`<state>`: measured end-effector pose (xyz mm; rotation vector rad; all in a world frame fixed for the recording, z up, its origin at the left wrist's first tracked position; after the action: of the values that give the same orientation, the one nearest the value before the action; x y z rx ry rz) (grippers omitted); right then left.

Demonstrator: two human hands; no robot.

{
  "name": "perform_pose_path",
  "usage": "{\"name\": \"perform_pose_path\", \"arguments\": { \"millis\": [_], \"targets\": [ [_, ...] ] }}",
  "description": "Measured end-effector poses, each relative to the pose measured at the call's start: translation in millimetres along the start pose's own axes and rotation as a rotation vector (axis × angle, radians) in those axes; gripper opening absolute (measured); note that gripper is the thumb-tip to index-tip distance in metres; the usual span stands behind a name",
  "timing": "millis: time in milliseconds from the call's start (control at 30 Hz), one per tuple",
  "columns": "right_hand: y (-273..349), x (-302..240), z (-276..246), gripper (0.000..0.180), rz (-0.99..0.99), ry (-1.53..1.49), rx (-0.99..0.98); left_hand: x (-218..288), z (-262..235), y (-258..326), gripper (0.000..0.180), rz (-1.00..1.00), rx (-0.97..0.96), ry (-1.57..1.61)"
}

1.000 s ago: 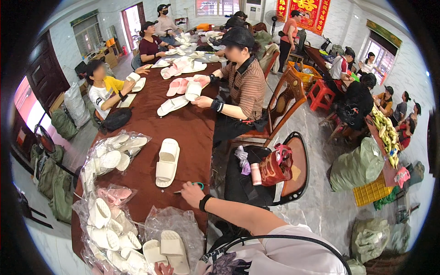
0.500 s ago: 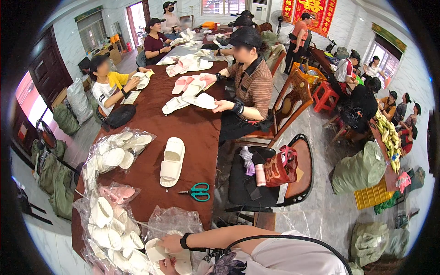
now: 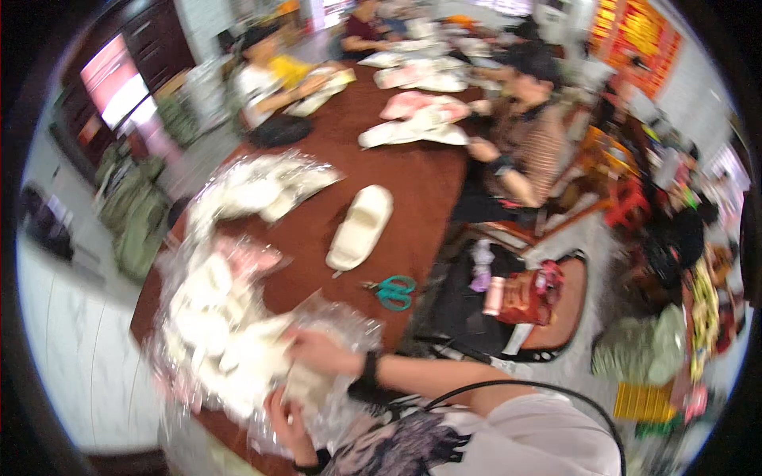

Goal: Packing manufactured sandals/shoes into plastic bags at a production table.

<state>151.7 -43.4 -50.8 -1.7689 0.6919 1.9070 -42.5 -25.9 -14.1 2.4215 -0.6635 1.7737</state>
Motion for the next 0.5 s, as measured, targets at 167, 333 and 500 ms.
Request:
{"name": "perform_pose_path", "arguments": {
  "millis": [167, 333, 500],
  "targets": [
    [1.1, -78.3, -81.3, 0.022, -0.027, 0.010, 0.112, 27.0, 9.0, -17.1, 0.031, -0.061, 0.046, 0.022],
    [10.9, -88.8, -98.7, 0.019, -0.030, -0.104, 0.124, 65.2, 38.6, -26.9, 0.033, 0.124, 0.186, -0.079],
    [17.7, -84.7, -114.2, 0.020, -0.025, -0.073, 0.101, 78.1, 69.7, -45.8, 0.024, -0.059, -0.016, 0.051]
  ]
}}
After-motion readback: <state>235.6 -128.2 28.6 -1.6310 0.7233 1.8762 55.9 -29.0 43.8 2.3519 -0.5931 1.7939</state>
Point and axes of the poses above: each hand's wrist, its own y-axis away from the middle knuckle, its own z-axis out of the palm, x = y × z, the point moved 2 cm from there along -y, towards the middle knuckle, and after that the axes turned 10 degrees about x, right-handed, at the moved point
